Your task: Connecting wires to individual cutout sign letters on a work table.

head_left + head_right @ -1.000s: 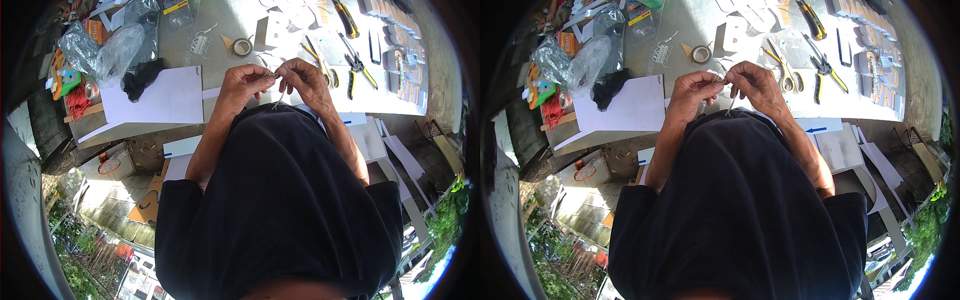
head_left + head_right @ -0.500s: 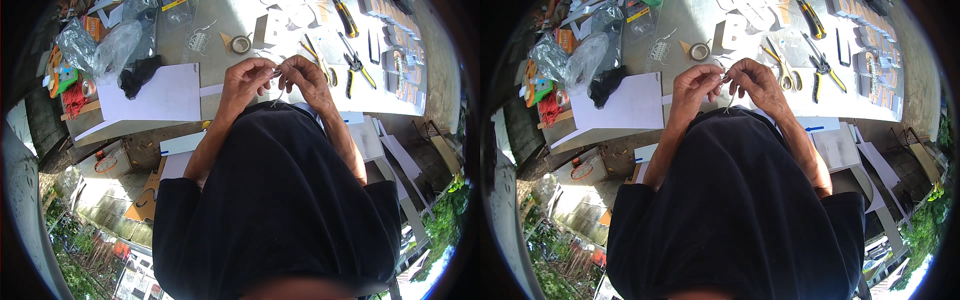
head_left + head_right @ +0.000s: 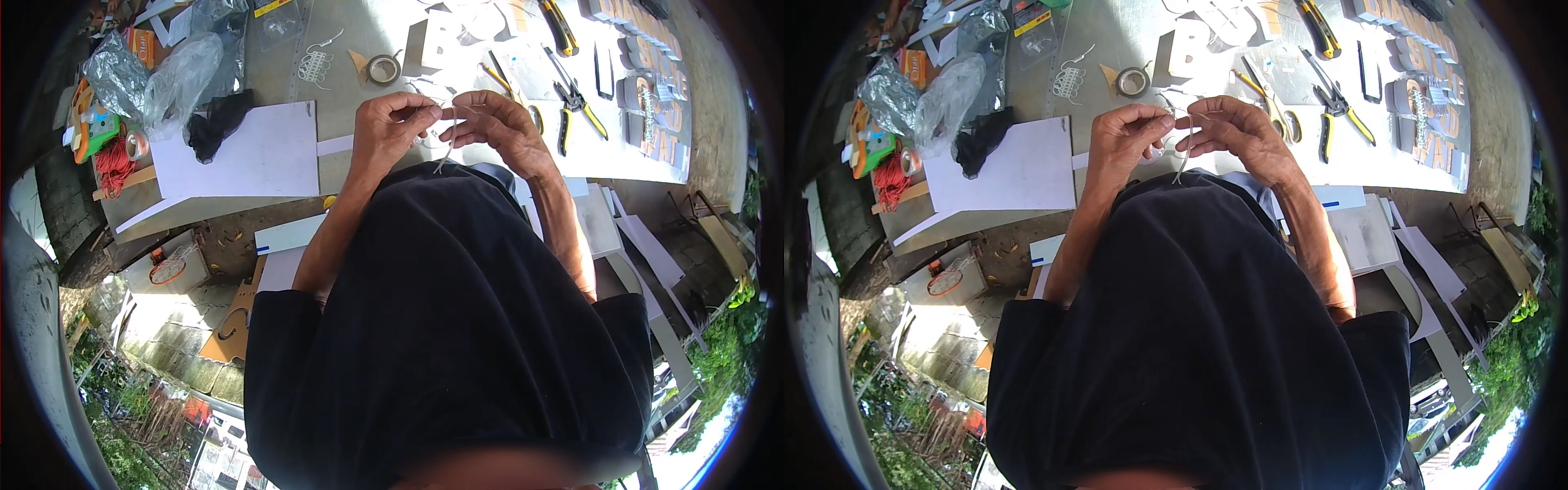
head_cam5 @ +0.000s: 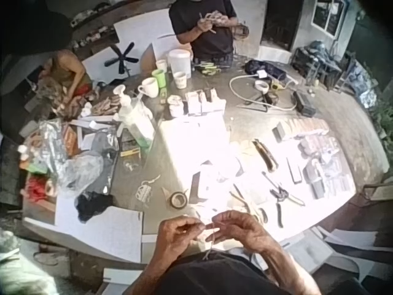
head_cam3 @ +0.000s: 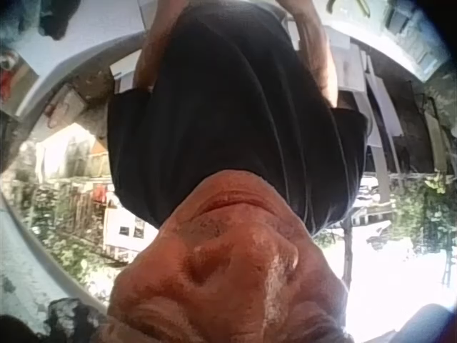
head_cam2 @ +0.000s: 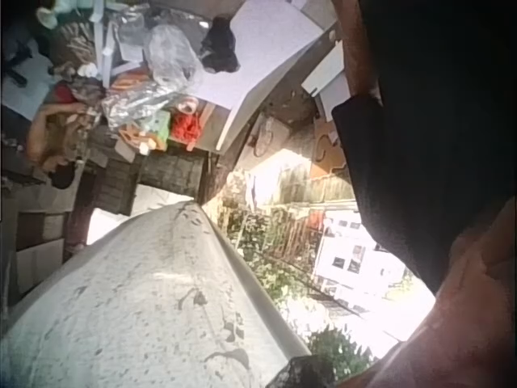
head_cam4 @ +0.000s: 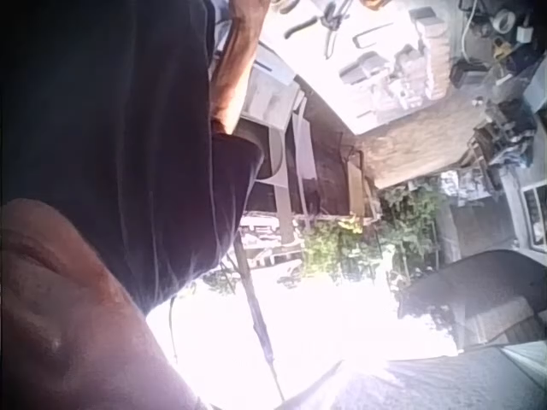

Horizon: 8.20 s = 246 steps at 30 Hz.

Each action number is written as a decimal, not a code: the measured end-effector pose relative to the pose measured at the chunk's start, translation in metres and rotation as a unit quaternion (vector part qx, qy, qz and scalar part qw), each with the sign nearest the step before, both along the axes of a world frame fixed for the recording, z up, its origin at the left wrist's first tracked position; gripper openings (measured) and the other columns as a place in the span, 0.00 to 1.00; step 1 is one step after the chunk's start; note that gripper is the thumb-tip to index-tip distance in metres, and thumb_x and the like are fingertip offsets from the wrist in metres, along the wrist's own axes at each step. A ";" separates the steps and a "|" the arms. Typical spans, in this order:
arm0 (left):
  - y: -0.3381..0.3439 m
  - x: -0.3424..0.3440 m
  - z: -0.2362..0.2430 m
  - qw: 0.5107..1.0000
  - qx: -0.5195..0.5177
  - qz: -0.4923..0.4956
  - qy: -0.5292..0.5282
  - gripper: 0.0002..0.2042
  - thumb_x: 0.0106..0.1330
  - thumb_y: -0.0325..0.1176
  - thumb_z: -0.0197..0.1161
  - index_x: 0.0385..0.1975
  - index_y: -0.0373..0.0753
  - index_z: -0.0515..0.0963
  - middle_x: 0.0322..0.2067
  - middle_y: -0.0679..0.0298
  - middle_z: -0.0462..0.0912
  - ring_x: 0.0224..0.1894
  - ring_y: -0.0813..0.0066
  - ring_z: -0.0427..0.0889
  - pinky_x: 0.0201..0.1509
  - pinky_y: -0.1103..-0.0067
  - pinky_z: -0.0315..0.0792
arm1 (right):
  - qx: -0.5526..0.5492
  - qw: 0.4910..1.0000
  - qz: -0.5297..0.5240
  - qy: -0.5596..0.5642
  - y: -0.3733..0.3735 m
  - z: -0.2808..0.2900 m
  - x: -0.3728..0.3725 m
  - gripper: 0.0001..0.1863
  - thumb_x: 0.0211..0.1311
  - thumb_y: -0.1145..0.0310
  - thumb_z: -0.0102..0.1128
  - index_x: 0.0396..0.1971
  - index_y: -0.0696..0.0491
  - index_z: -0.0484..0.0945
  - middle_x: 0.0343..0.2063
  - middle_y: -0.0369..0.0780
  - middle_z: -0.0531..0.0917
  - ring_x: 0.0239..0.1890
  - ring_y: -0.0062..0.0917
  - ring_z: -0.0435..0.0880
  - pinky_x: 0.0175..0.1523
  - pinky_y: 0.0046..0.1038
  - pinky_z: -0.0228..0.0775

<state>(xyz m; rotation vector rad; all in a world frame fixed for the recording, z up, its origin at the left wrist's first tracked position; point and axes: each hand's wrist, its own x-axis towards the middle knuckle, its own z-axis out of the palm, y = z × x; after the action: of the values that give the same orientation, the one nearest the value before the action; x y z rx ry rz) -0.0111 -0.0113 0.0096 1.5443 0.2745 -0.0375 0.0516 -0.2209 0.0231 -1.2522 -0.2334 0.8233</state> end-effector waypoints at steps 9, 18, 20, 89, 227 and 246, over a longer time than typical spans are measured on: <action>0.001 -0.001 0.003 0.998 -0.035 -0.004 0.043 0.07 0.61 0.28 0.73 0.36 0.33 0.86 0.24 0.65 0.85 0.23 0.86 0.77 0.22 0.88 0.65 | -0.045 0.995 -0.051 -0.070 0.003 0.003 -0.012 0.20 0.66 0.73 0.65 0.55 0.63 0.73 0.46 0.50 0.86 0.42 0.36 0.90 0.47 0.32 0.84; 0.002 0.000 0.008 0.997 -0.055 -0.001 0.059 0.07 0.61 0.29 0.73 0.35 0.33 0.87 0.24 0.65 0.85 0.22 0.87 0.78 0.21 0.88 0.66 | -0.278 0.861 -0.104 -0.412 0.007 0.013 -0.021 0.09 0.62 0.76 0.67 0.41 0.60 0.82 0.36 0.45 0.88 0.31 0.28 0.90 0.37 0.29 0.81; 0.002 0.000 0.005 0.997 -0.048 -0.005 0.062 0.08 0.61 0.30 0.73 0.36 0.33 0.87 0.24 0.65 0.85 0.22 0.87 0.78 0.20 0.88 0.66 | -0.279 0.860 -0.114 -0.411 0.007 0.014 -0.021 0.07 0.62 0.78 0.66 0.41 0.60 0.83 0.37 0.45 0.88 0.33 0.31 0.90 0.37 0.29 0.81; -0.014 0.027 0.029 0.973 0.106 -0.151 -0.138 0.06 0.62 0.27 0.72 0.36 0.34 0.87 0.30 0.66 0.85 0.29 0.86 0.79 0.32 0.85 0.73 | -0.254 0.803 0.000 -0.539 -0.012 0.045 0.006 0.06 0.61 0.77 0.65 0.36 0.59 0.78 0.34 0.42 0.80 0.35 0.34 0.84 0.38 0.34 0.77; -0.011 0.012 0.026 0.970 0.103 -0.165 -0.143 0.04 0.57 0.24 0.71 0.31 0.35 0.85 0.26 0.67 0.83 0.22 0.85 0.70 0.25 0.83 0.62 | -0.265 0.863 -0.041 -0.427 -0.015 0.025 -0.031 0.16 0.58 0.75 0.71 0.46 0.57 0.79 0.40 0.39 0.85 0.34 0.26 0.84 0.36 0.28 0.78; -0.010 0.013 0.024 0.968 0.095 -0.169 -0.156 0.04 0.57 0.23 0.70 0.32 0.36 0.86 0.27 0.67 0.84 0.23 0.85 0.73 0.25 0.84 0.64 | -0.192 0.980 -0.051 -0.007 -0.012 0.038 -0.032 0.11 0.68 0.64 0.65 0.39 0.56 0.79 0.29 0.36 0.83 0.27 0.16 0.79 0.26 0.20 0.68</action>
<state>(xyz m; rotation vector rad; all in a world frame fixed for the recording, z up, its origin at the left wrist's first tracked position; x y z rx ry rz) 0.0020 -0.0211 0.0333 1.7452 -0.2448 -0.0360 0.0201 -0.2328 0.0611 -1.6192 -0.0192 0.7932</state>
